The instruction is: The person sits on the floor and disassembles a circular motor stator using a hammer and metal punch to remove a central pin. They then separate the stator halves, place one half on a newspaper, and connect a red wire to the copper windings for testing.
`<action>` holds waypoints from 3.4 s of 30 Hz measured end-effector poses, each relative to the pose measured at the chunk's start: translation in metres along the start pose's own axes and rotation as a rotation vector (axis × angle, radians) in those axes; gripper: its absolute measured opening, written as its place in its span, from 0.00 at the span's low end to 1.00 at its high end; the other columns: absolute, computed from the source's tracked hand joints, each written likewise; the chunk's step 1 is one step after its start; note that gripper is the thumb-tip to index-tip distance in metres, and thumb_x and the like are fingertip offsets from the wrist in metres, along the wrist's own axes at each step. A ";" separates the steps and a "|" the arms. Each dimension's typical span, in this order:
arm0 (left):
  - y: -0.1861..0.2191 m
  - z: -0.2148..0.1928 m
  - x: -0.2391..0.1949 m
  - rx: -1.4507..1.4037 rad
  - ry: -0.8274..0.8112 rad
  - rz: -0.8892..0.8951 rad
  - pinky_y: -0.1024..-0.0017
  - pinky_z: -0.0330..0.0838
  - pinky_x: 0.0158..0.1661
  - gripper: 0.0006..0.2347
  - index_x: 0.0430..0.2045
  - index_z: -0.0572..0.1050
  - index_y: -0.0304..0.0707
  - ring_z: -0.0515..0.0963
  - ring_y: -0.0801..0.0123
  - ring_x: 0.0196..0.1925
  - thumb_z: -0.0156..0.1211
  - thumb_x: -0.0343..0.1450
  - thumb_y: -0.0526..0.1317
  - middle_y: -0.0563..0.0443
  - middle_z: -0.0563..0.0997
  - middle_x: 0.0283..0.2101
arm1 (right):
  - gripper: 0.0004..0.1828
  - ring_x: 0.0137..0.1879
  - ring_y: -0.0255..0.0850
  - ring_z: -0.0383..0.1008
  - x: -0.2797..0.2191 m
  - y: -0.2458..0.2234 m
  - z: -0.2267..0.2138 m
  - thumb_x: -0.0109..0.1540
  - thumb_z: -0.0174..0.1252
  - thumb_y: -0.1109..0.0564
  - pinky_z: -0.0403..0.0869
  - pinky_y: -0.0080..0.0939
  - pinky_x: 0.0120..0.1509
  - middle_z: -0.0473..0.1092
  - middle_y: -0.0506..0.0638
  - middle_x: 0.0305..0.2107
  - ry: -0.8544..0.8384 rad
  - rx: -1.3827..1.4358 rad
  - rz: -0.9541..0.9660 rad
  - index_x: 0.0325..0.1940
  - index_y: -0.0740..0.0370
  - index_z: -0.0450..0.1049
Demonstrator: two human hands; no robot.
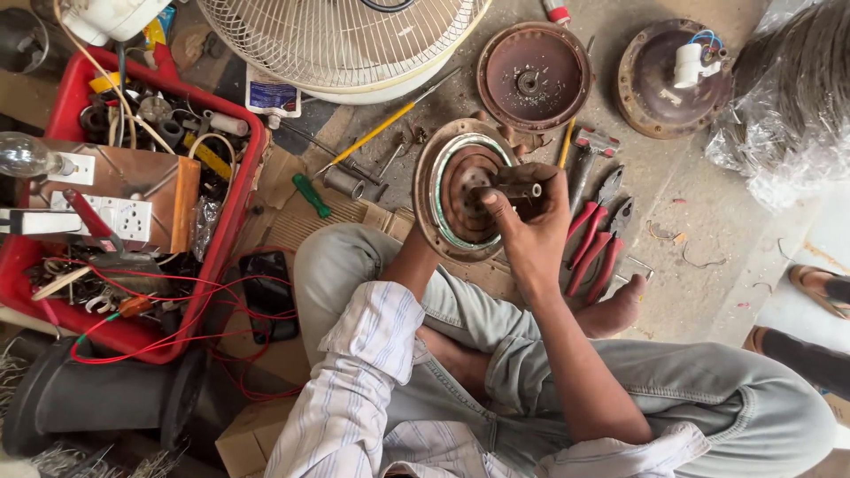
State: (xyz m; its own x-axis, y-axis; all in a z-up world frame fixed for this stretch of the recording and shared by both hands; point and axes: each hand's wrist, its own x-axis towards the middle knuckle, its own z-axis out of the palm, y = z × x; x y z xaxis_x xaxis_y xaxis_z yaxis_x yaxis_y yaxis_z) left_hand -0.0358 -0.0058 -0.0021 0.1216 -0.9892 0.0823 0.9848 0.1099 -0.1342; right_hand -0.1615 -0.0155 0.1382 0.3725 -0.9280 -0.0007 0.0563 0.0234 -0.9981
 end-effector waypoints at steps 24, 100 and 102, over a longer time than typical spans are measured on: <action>0.049 0.006 0.014 1.188 0.857 0.681 0.67 0.72 0.52 0.17 0.49 0.77 0.32 0.79 0.66 0.49 0.60 0.75 0.48 0.48 0.82 0.46 | 0.13 0.38 0.34 0.73 -0.001 0.074 -0.017 0.73 0.60 0.58 0.72 0.36 0.44 0.76 0.59 0.35 -0.016 -0.722 -0.274 0.58 0.69 0.76; 0.192 0.071 -0.049 3.391 -0.462 -0.346 0.55 0.64 0.57 0.10 0.35 0.84 0.52 0.68 0.57 0.63 0.71 0.62 0.43 0.52 0.73 0.61 | 0.29 0.49 0.60 0.76 -0.024 -0.030 -0.107 0.61 0.62 0.54 0.72 0.57 0.51 0.75 0.61 0.47 -0.513 -1.020 0.027 0.68 0.54 0.70; 0.188 0.096 -0.059 3.234 -0.425 -0.304 0.53 0.64 0.58 0.12 0.42 0.84 0.51 0.67 0.53 0.63 0.71 0.65 0.43 0.50 0.73 0.56 | 0.28 0.48 0.60 0.75 -0.022 -0.030 -0.111 0.61 0.62 0.54 0.72 0.57 0.50 0.75 0.61 0.45 -0.497 -1.033 0.032 0.67 0.55 0.70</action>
State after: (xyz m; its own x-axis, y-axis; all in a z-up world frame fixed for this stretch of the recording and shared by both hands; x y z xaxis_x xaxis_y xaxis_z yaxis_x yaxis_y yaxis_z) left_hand 0.1536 0.0823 0.0629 -0.1483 -0.9851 -0.0866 -0.9889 0.1489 -0.0002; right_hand -0.2746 -0.0370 0.1616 0.6975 -0.6779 -0.2323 -0.6617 -0.4848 -0.5719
